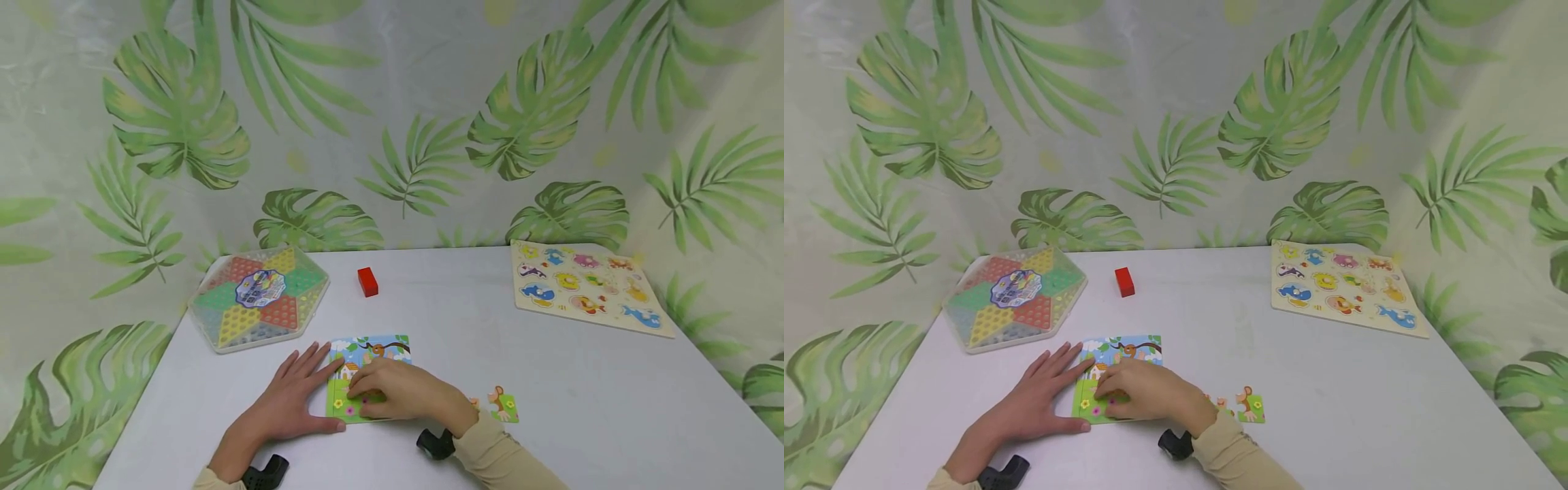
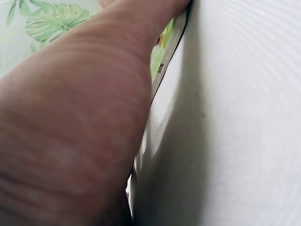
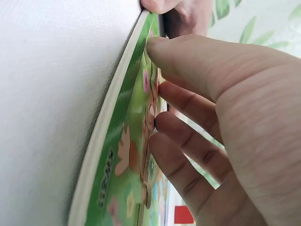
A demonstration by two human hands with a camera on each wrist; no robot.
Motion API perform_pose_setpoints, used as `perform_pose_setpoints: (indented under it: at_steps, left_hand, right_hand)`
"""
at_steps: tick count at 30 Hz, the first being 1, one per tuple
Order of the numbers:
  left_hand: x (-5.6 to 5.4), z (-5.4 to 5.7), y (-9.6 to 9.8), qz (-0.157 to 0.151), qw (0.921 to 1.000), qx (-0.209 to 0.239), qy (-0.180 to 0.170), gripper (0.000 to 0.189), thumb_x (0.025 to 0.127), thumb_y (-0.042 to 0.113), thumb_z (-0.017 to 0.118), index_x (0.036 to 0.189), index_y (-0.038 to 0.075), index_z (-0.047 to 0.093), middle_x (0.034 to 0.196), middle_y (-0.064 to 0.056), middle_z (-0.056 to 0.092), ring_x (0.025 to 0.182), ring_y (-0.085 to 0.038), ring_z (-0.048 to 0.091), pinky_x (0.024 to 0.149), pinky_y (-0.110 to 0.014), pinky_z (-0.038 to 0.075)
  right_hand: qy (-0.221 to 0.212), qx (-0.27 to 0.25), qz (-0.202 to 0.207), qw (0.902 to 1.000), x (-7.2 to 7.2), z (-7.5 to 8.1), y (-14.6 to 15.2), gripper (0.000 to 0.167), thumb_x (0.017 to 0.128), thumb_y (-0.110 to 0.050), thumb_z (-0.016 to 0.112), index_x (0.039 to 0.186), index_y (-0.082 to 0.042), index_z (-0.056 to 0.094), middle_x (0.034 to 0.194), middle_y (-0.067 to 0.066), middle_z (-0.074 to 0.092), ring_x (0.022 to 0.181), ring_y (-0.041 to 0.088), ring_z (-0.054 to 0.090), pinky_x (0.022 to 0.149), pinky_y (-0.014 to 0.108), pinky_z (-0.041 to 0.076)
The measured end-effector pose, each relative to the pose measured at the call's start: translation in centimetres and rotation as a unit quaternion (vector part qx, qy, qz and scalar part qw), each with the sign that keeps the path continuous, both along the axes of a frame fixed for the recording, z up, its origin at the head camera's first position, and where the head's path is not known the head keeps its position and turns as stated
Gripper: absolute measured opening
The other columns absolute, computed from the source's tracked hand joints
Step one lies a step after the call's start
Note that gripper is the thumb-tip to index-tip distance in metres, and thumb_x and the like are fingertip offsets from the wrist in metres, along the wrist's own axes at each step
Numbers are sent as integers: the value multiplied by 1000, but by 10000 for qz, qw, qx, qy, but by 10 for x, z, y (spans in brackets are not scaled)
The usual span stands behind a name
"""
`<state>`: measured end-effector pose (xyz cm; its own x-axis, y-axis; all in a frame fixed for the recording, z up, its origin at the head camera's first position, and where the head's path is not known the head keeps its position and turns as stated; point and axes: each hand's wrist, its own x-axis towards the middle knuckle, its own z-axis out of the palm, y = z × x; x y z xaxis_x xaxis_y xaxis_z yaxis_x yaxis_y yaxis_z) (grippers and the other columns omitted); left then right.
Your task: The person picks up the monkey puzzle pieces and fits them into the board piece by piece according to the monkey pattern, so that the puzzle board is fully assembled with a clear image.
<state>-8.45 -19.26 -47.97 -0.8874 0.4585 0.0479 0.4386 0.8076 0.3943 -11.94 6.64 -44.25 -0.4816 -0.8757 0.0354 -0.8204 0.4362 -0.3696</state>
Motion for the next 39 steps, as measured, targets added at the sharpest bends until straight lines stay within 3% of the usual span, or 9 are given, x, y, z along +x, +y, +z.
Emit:
perform_pose_setpoints:
  at_steps: [6,11,19,30,39]
  left_hand:
    - [0,0,0,3,10000,26,-5,106,74,83,69,159,25,43,172,-7,23,159,-34,16,127,-60,12]
    - [0,1,-1,28,10000,-38,-2,106,74,84,68,159,26,43,172,-6,23,159,-33,16,127,-60,13]
    - [0,3,0,55,9999,-38,-110,107,73,83,70,159,25,43,172,-7,23,159,-34,16,127,-60,13]
    - [-1,3,0,78,9997,-78,-234,108,74,83,69,160,25,41,172,-6,22,160,-33,13,127,-61,11]
    - [-3,1,-1,111,9995,-118,-277,110,73,86,68,161,27,39,173,-4,20,160,-32,12,128,-59,9]
  right_hand:
    - [-386,-433,-51,9983,3,3,11,29,96,-27,76,124,-20,75,118,-12,72,112,4,61,102,22,50]
    - [-587,-544,-374,9961,6,8,25,29,94,-26,78,123,-21,75,112,-14,73,104,5,62,96,22,52]
    - [-699,-467,-837,9929,12,17,43,33,94,-28,77,126,-22,74,121,-14,72,119,7,61,106,33,52]
    - [-753,-749,-1141,9878,21,17,68,36,93,-24,78,128,-18,72,126,-6,71,105,14,61,89,27,55]
    - [-605,-822,-1458,9840,31,12,89,38,93,-26,78,130,-18,71,129,-9,66,117,13,58,91,30,57]
